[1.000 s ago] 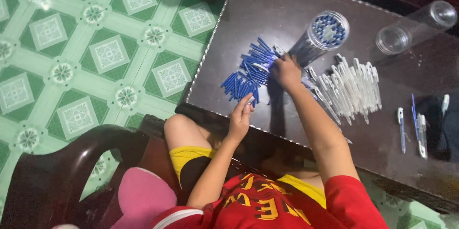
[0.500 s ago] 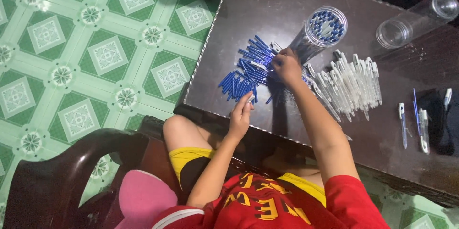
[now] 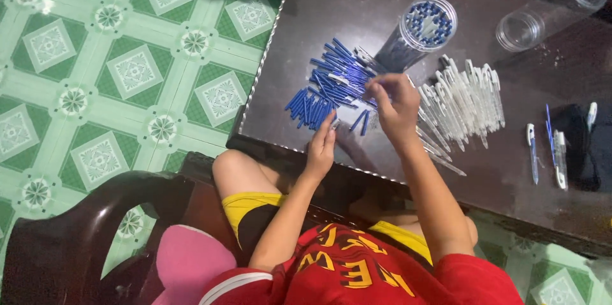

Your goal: Assembling ballpoint pens by inserting refills into pen bodies and attaching caps.

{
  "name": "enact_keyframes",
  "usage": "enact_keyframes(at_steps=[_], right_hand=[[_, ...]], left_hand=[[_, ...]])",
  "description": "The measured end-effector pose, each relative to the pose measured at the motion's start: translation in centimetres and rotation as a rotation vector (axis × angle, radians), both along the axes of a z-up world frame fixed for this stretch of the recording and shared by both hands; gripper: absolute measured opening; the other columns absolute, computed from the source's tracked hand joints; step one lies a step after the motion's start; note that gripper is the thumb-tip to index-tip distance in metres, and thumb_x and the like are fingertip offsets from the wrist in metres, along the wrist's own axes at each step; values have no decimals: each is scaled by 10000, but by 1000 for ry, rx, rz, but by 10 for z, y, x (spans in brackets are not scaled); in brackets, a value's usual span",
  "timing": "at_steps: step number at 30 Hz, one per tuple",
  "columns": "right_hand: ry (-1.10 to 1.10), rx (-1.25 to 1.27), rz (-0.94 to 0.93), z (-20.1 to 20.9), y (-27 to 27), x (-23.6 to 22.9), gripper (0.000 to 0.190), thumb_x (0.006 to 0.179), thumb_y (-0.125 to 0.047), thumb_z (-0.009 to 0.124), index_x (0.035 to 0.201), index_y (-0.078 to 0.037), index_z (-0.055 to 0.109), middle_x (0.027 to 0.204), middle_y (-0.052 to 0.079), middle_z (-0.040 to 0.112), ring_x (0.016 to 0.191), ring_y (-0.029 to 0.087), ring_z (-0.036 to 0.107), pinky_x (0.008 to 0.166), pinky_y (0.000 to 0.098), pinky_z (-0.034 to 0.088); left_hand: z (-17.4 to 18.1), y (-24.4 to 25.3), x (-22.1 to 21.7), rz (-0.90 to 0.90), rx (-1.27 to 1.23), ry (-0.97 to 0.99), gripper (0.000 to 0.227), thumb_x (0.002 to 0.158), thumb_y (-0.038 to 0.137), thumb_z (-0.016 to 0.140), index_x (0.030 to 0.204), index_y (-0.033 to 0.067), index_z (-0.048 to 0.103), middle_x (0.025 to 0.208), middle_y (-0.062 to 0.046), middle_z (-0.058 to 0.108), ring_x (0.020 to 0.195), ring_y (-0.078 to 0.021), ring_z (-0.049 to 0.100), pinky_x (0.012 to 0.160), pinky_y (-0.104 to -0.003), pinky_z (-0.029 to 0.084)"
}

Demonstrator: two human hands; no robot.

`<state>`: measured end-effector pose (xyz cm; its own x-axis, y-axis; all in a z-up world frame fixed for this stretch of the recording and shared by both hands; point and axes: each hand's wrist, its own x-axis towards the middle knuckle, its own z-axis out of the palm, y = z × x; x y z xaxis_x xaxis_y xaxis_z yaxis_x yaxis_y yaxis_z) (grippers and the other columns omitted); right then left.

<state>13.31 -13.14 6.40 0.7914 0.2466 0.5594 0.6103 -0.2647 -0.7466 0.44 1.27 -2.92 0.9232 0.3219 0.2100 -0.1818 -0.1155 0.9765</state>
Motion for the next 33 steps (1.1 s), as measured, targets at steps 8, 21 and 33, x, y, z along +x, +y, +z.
enact_keyframes(at_steps=[8,21,33], right_hand=[[232,302,70,-3,-25,-37,125,1063,-69,607,1052,23,524,889,223,713,691,328,745,701,419,600],[266,374,7,-7,-55,-69,106,1059,-58,618,1046,6,535,858,224,697,651,300,716,670,407,583],[318,409,2,-3,-63,-68,122,1061,-97,616,1055,-23,521,864,222,697,648,287,716,652,376,583]], left_hand=[[13,-9,-2,-126,14,-114,393,1099,229,410,1415,162,634,855,-62,683,690,-193,639,733,-371,552],[-13,-25,-13,-296,-51,-99,386,1031,94,435,1317,146,689,978,-112,703,630,-207,595,678,-364,545],[5,-28,-11,-337,-73,-124,365,1039,95,435,1302,108,688,878,-117,668,619,-198,611,614,-336,526]])
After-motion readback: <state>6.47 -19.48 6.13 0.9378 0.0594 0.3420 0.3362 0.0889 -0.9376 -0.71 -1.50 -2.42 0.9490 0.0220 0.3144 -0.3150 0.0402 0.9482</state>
